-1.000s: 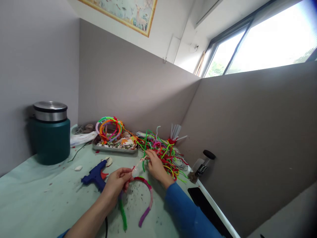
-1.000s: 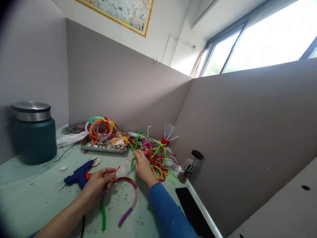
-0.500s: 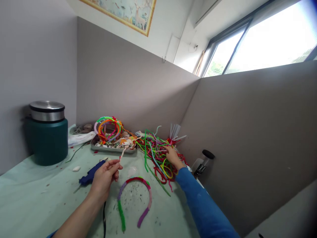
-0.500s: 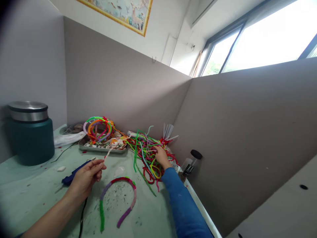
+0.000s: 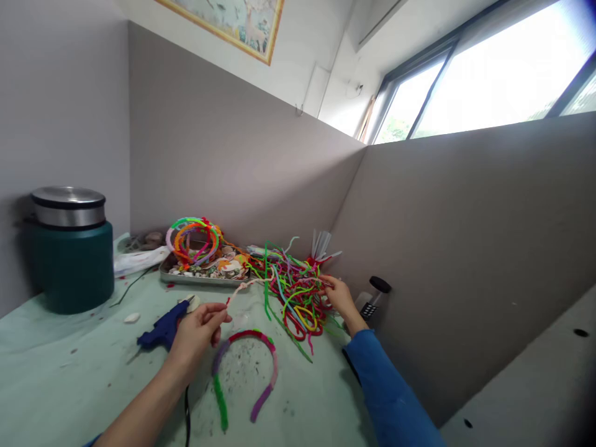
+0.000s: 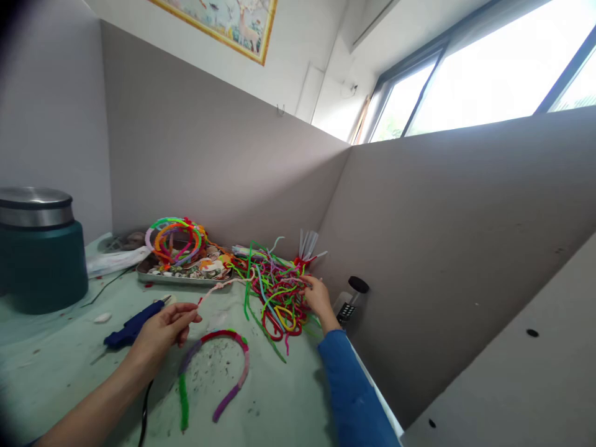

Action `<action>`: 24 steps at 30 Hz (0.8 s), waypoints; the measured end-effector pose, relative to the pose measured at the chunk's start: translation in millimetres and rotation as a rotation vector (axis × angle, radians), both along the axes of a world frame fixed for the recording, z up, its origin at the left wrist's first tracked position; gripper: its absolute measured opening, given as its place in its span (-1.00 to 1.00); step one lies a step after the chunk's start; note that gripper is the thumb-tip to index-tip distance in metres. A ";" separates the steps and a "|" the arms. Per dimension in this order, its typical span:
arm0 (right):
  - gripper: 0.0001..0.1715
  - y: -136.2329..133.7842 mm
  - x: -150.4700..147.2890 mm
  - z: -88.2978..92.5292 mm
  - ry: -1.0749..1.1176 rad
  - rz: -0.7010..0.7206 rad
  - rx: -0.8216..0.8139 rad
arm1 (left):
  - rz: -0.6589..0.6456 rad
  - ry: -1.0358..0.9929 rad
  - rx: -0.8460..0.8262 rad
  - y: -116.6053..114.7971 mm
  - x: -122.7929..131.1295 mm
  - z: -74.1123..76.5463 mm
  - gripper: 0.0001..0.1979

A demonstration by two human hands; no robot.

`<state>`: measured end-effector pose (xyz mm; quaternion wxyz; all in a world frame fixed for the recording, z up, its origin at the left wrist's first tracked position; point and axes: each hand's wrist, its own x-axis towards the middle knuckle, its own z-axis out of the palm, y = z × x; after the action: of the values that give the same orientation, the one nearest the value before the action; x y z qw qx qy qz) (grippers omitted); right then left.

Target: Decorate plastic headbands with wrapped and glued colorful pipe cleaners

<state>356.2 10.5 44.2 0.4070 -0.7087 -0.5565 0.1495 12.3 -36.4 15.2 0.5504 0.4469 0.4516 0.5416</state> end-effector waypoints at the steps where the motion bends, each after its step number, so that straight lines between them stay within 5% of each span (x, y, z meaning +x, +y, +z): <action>1: -0.43 -4.1 -0.3 2.5 -0.015 -0.022 -0.004 | -0.006 0.010 0.007 -0.2 0.5 0.3 -0.57; 8: -0.56 -32.3 -22.0 17.4 -0.231 -0.209 0.081 | -0.021 0.140 0.064 -1.7 3.8 1.9 -0.66; 11: -0.65 -43.3 -54.5 13.4 -0.359 -0.221 0.262 | -0.039 0.280 0.134 -3.4 4.7 1.5 -0.73; 13: -0.68 -48.3 -83.5 4.6 -0.233 -0.008 0.307 | -0.051 0.412 0.213 -6.7 5.6 2.1 -0.78; 16: -0.57 -51.5 -126.6 -12.9 0.230 0.377 0.051 | -0.050 0.625 0.344 -13.9 8.5 3.1 -0.83; 20: -0.57 -52.2 -160.8 -31.3 0.747 0.443 -0.045 | -0.115 0.795 0.494 -20.9 13.6 0.0 -0.85; 24: -0.65 -54.2 -166.3 -40.0 0.898 0.475 -0.003 | -0.133 0.817 0.462 -20.2 15.9 -4.7 -0.83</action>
<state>190.0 -43.7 4.2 0.5598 -0.4290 -0.4723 0.5287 28.2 -56.6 10.5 0.2474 0.7620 0.4693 0.3713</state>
